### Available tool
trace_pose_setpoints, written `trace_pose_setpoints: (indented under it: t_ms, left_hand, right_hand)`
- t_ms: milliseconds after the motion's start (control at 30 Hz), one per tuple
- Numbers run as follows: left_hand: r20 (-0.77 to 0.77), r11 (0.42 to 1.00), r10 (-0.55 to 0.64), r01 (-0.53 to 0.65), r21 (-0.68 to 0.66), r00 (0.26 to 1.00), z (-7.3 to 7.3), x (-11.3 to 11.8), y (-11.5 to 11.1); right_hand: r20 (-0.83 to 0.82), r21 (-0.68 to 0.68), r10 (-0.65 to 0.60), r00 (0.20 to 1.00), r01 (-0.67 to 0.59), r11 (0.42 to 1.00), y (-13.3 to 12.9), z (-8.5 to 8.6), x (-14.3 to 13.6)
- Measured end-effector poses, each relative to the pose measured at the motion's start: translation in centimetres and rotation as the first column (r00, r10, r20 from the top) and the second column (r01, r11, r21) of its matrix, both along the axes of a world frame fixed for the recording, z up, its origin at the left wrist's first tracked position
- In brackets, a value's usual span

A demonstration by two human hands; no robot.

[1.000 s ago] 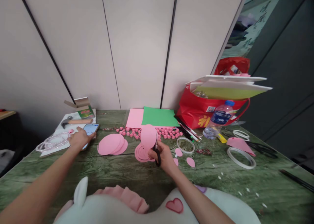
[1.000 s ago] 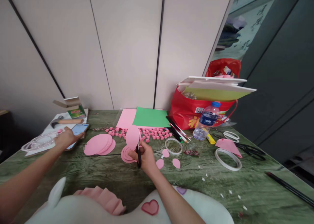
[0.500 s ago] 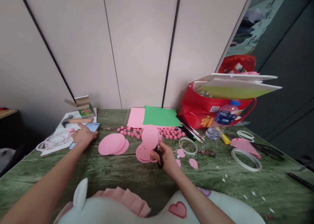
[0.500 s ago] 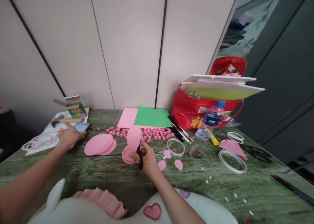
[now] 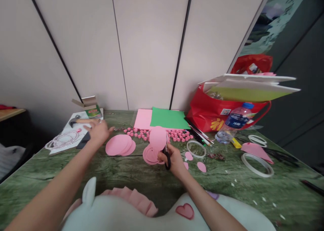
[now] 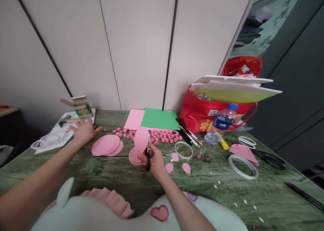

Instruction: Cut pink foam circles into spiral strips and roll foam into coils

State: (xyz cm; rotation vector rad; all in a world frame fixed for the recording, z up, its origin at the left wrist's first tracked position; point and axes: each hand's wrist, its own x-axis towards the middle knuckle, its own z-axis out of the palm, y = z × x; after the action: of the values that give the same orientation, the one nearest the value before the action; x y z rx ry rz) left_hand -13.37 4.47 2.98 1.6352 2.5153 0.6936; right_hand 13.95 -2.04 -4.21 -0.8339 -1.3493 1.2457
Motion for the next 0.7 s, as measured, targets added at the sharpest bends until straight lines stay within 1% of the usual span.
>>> trace_pose_setpoints:
  t_ms: [33,67,133,167,233,267,300,333,367,400,433,467,500,533,567,600,700]
  left_hand:
    - [-0.084,0.998,-0.058,0.056,-0.032,0.995,1.1,1.8,-0.6]
    - [-0.094,0.988,-0.137,0.129,-0.084,0.986,2.0,3.6,-1.2]
    - [-0.046,0.968,-0.233,0.228,-0.102,0.971,3.4,6.9,-2.9]
    - [0.021,0.945,-0.323,0.324,-0.053,0.946,3.7,8.3,-3.9]
    - [0.186,0.890,-0.454,0.434,0.142,0.871,3.4,10.5,-5.9]
    - [0.264,0.865,-0.493,0.436,0.249,0.829,2.9,11.2,-6.7]
    - [0.354,0.875,-0.469,0.371,0.310,0.809,2.3,11.8,-7.5]
    - [0.455,0.901,-0.417,0.293,0.320,0.787,1.6,12.2,-8.0]
    - [0.564,0.929,-0.356,0.217,0.300,0.745,1.0,12.6,-8.4]
    - [0.679,0.953,-0.298,0.173,0.248,0.671,0.3,12.9,-8.6]
    - [0.790,0.966,-0.256,0.171,0.192,0.557,-0.3,13.2,-8.7]
    - [0.874,0.967,-0.233,0.200,0.160,0.427,-0.8,13.4,-8.6]
    - [0.922,0.958,-0.232,0.235,0.162,0.309,-1.3,13.6,-8.5]
    - [0.945,0.945,-0.251,0.264,0.193,0.208,-1.6,13.8,-8.3]
    - [0.951,0.937,-0.278,0.257,0.237,0.137,-1.9,14.0,-8.1]
    - [0.947,0.932,-0.307,0.228,0.281,0.089,-2.0,14.2,-7.9]
    - [0.930,0.927,-0.368,0.085,0.366,0.010,-2.1,14.4,-7.6]
  right_hand:
    - [0.007,0.011,-0.005,1.000,0.005,1.000,0.0,0.0,0.0]
    - [0.013,0.020,-0.009,1.000,0.008,1.000,0.0,0.1,0.1]
    - [0.017,0.029,-0.014,1.000,0.014,0.999,0.0,0.1,0.2]
    - [0.018,0.031,-0.017,1.000,0.017,0.999,0.0,0.2,0.2]
    - [0.029,0.036,-0.028,0.999,0.027,0.999,-0.1,0.3,0.2]
    - [0.033,0.040,-0.034,0.999,0.032,0.999,-0.1,0.4,0.2]
    - [0.036,0.046,-0.034,0.999,0.032,0.998,-0.2,0.5,0.2]
    - [0.034,0.052,-0.031,0.999,0.029,0.998,-0.2,0.6,0.2]
    - [0.030,0.060,-0.027,0.999,0.025,0.998,-0.3,0.8,0.2]
    - [0.024,0.070,-0.020,1.000,0.018,0.997,-0.4,1.0,0.1]
    - [0.017,0.080,-0.008,1.000,0.007,0.997,-0.5,1.1,0.1]
    - [0.009,0.088,0.007,1.000,-0.008,0.996,-0.6,1.2,0.1]
    - [0.002,0.092,0.028,1.000,-0.029,0.995,-0.7,1.3,0.0]
    - [-0.005,0.090,0.053,0.999,-0.052,0.995,-0.8,1.3,0.0]
    - [-0.011,0.082,0.078,0.997,-0.077,0.994,-0.8,1.3,-0.1]
    - [-0.016,0.072,0.099,0.995,-0.098,0.993,-0.8,1.3,-0.1]
    - [-0.016,0.048,0.124,0.992,-0.123,0.991,-0.8,1.2,-0.2]
